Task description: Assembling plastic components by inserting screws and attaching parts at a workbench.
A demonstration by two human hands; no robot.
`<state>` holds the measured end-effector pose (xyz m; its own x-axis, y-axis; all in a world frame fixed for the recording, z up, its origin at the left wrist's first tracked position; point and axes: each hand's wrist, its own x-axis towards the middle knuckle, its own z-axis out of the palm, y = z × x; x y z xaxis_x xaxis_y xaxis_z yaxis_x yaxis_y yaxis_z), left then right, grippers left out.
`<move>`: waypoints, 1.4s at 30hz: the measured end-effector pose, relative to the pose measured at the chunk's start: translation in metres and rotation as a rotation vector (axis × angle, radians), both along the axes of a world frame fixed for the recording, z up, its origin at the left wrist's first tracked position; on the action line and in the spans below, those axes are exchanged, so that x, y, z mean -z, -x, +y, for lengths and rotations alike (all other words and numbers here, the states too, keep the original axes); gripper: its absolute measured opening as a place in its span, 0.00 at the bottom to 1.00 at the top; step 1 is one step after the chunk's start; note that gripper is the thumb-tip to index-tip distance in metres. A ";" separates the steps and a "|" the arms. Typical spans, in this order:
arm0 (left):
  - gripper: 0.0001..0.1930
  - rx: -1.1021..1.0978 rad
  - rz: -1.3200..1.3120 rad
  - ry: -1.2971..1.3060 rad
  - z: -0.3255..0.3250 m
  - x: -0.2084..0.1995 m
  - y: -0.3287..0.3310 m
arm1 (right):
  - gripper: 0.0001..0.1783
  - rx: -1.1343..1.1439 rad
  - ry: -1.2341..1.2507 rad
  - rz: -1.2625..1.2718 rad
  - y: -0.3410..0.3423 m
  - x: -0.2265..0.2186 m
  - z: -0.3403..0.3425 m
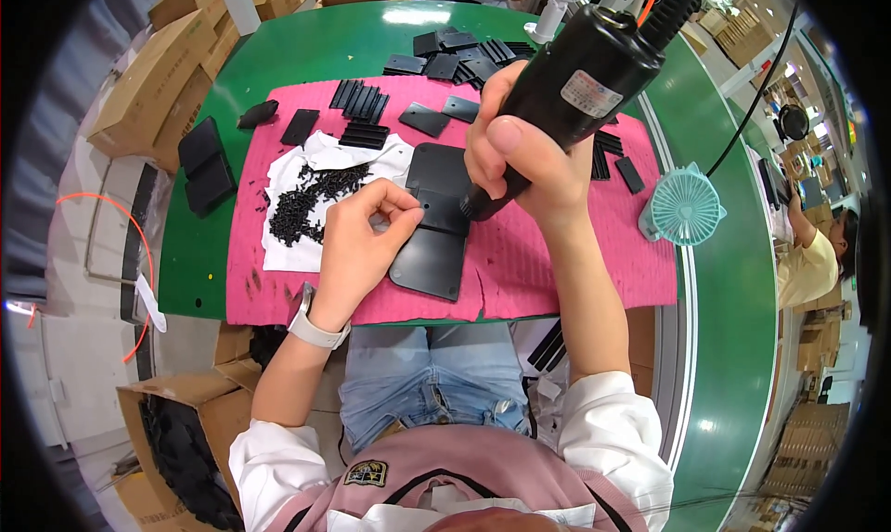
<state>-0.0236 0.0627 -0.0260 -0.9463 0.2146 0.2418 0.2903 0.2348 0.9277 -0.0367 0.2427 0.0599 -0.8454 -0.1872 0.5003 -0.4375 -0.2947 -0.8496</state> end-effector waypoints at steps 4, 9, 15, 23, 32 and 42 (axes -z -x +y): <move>0.05 -0.011 0.033 0.038 0.001 -0.004 -0.001 | 0.13 0.168 -0.068 0.072 -0.009 -0.003 -0.010; 0.05 -0.138 0.153 0.055 0.005 -0.008 -0.011 | 0.15 0.144 0.021 0.022 -0.018 -0.010 -0.001; 0.08 -0.150 0.408 -0.080 0.000 -0.014 -0.014 | 0.19 -0.228 0.443 0.206 -0.010 -0.015 0.015; 0.13 -0.003 0.451 -0.111 -0.001 -0.014 -0.014 | 0.21 -0.317 0.457 0.218 -0.008 -0.004 0.007; 0.14 0.003 0.465 -0.041 -0.001 -0.013 -0.015 | 0.19 -0.234 0.371 0.152 -0.013 -0.002 -0.005; 0.13 -0.080 0.449 -0.214 -0.006 -0.010 -0.017 | 0.14 0.004 0.625 -0.071 -0.010 -0.003 -0.017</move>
<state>-0.0068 0.0571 -0.0164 -0.7501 0.0467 0.6597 0.6608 0.0914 0.7450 -0.0270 0.2259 0.0625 -0.8807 0.1255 0.4567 -0.3882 -0.7436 -0.5443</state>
